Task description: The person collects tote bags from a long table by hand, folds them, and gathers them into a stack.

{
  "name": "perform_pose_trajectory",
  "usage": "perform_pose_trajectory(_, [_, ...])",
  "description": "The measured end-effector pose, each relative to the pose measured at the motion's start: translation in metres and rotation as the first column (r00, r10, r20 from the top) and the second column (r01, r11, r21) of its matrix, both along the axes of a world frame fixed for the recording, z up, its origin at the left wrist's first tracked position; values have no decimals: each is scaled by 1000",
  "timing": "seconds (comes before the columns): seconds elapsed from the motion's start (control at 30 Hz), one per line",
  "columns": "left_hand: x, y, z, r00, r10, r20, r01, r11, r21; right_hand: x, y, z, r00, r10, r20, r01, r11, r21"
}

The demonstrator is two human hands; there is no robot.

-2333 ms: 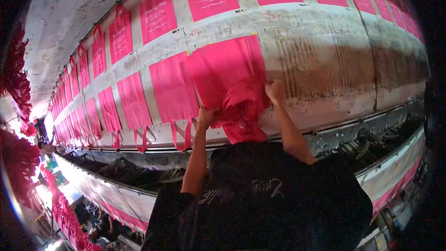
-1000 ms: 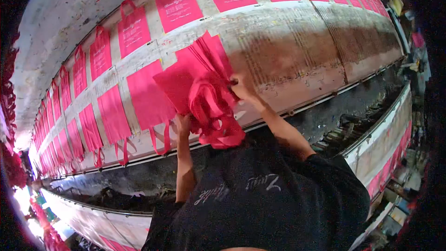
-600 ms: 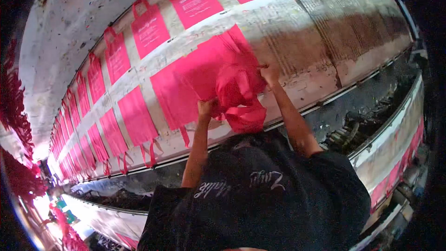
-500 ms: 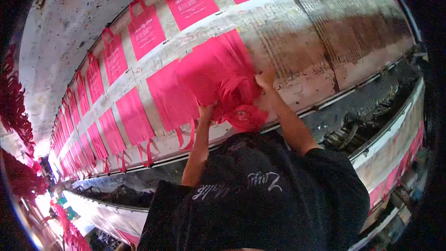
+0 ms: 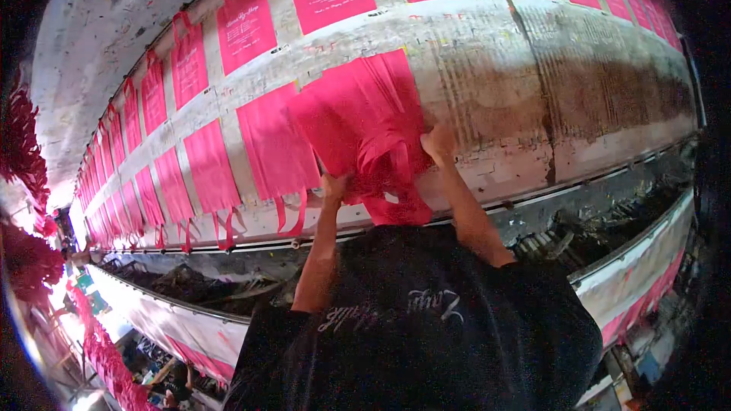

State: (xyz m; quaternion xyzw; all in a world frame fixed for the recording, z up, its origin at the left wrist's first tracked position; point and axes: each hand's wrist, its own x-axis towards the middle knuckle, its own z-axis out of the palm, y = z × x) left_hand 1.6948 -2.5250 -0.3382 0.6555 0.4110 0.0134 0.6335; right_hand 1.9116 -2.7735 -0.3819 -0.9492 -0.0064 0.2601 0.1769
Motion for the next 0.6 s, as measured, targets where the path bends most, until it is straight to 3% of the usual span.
perform_pose_trajectory(0.03, [-4, 1, -12, 996, 72, 45, -63, 983, -172, 1, 0, 1, 999, 31, 29, -30, 999, -21])
perform_pose_trajectory(0.07, [-2, 2, -17, 996, 75, 53, -65, 983, -174, 2, 0, 3, 996, 62, 57, -60, 997, -43])
perform_pose_trajectory(0.1, [-4, 2, -21, 999, 25, 31, -22, 994, -106, -5, 7, 49, 987, 43, 154, -51, 998, 45])
perform_pose_trajectory(0.17, [-8, 8, -37, 999, -33, 13, 34, 999, -40, -7, 13, 71, 967, 7, 253, -41, 990, 133])
perform_pose_trajectory(0.23, [-12, 9, -52, 992, -3, 124, 16, 994, -104, -1, 7, 48, 988, -128, 84, 115, 984, 138])
perform_pose_trajectory(0.37, [3, -3, -6, 998, -69, 8, 70, 996, -60, -3, 8, 34, 992, -71, 107, 69, 997, 26])
perform_pose_trajectory(0.47, [9, -10, 7, 987, 41, 156, -36, 999, -35, -11, 17, 47, 989, -92, 114, 85, 995, 59])
perform_pose_trajectory(0.5, [10, -11, 12, 987, 69, 143, -61, 996, -60, -18, 26, 45, 889, -446, 105, 354, 814, 461])
perform_pose_trajectory(0.57, [11, -13, 21, 985, 102, 141, -91, 992, -87, -23, 34, 44, 703, -709, -44, 474, 422, 773])
perform_pose_trajectory(0.6, [13, -13, 25, 983, 104, 151, -93, 993, -76, -20, 32, 31, 781, -457, 426, 134, 789, 600])
